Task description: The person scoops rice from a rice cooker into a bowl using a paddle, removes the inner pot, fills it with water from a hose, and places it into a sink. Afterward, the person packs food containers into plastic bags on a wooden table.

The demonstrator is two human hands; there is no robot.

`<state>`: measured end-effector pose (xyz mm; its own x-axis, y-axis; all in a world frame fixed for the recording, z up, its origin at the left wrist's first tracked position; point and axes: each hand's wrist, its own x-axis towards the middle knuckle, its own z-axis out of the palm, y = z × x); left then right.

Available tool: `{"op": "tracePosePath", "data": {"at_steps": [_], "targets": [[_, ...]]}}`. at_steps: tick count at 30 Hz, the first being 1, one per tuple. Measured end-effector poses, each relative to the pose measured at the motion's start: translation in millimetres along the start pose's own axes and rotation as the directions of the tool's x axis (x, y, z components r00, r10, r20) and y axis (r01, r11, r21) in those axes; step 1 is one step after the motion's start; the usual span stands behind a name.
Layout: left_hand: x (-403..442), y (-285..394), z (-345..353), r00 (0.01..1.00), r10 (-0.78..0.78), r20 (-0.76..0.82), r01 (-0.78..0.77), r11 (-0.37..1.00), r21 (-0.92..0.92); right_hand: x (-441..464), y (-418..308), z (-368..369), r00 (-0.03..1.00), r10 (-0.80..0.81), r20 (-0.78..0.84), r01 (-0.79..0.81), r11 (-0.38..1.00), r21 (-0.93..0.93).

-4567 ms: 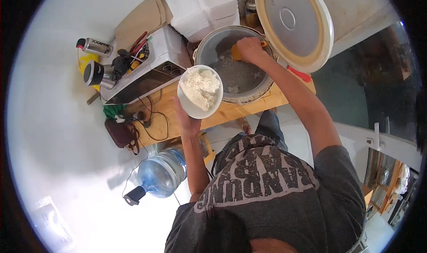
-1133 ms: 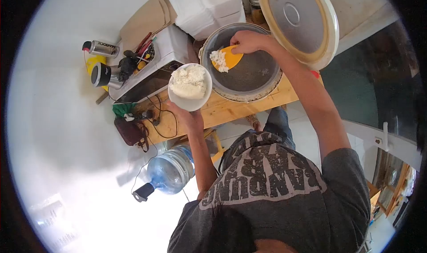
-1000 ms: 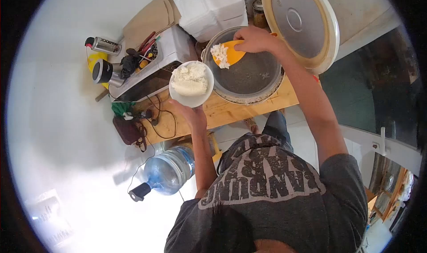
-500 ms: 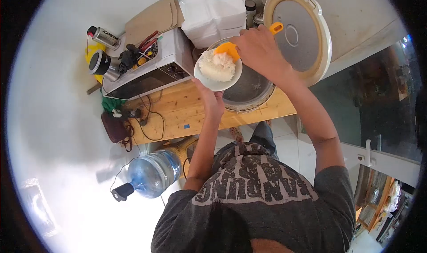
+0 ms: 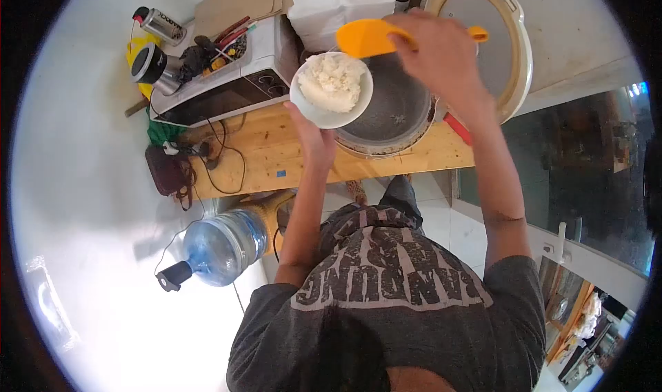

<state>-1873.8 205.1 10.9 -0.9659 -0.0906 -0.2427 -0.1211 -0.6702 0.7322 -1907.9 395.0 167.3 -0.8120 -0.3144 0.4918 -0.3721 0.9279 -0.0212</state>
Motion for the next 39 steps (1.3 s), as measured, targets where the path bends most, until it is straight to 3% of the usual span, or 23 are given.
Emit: {"op": "tracePosePath", "data": {"at_steps": [2,5,7,10,12,15,18,21,23,24,27,30,36,39], "targets": [[-5.6,7.1,-9.9,0.999,0.035,-0.005,-0.035,0.999,-0.019,3.7,11.2,-6.1,1.0,0.002,0.025,-0.001,0.999,-0.045],[-11.6,14.2,-19.5,0.999,0.03,0.01,-0.029,0.995,-0.092,-6.2,24.1,49.9,0.926,-0.095,0.365,0.195,0.949,-0.249],[-15.5,21.1,-14.9,1.0,-0.011,-0.003,0.01,0.988,-0.153,-17.7,13.6,92.5,0.804,-0.132,0.579,0.285,0.942,-0.18],[-13.2,22.6,-16.1,0.998,0.02,0.053,-0.011,0.987,-0.162,-39.1,24.2,174.9,0.784,-0.17,0.597,0.373,0.898,-0.235],[-14.9,22.5,-17.5,0.999,0.01,0.036,-0.005,0.988,-0.153,-43.2,30.1,195.6,0.734,-0.178,0.655,0.434,0.866,-0.25],[-14.8,16.6,-21.7,1.0,-0.003,-0.018,0.001,0.994,-0.113,-50.4,42.9,217.9,0.778,-0.294,0.555,0.484,0.844,-0.23],[-16.0,10.7,-22.5,1.0,-0.013,-0.027,0.009,0.992,-0.125,-55.1,49.7,236.3,0.726,-0.361,0.585,0.542,0.824,-0.164],[-17.3,9.2,-25.1,1.0,0.0,0.001,0.0,0.995,-0.104,-64.0,34.8,235.6,0.616,-0.337,0.712,0.535,0.842,-0.065],[-15.9,9.2,-22.8,1.0,0.001,0.005,0.0,0.995,-0.097,-49.4,21.7,225.9,0.435,-0.298,0.85,0.531,0.847,0.025],[-17.9,10.6,-21.2,1.0,-0.013,-0.008,0.012,0.995,-0.1,-43.7,16.1,222.2,0.332,-0.28,0.901,0.52,0.851,0.072],[-18.5,8.7,-26.4,1.0,-0.014,-0.026,0.012,0.996,-0.085,-49.5,27.1,258.8,0.309,-0.328,0.893,0.352,0.911,0.213],[-21.1,13.5,-25.4,1.0,0.003,0.002,-0.003,0.996,-0.084,-37.6,14.1,252.4,0.204,-0.222,0.954,0.183,0.965,0.186],[-32.6,31.1,-42.8,0.997,0.024,-0.067,-0.022,0.999,0.029,-35.8,16.5,249.8,0.201,-0.3,0.932,-0.045,0.948,0.315],[-44.0,41.2,-48.8,0.997,0.034,-0.071,-0.029,0.997,0.075,-40.6,23.6,247.9,0.248,-0.267,0.931,-0.301,0.893,0.336]]}}
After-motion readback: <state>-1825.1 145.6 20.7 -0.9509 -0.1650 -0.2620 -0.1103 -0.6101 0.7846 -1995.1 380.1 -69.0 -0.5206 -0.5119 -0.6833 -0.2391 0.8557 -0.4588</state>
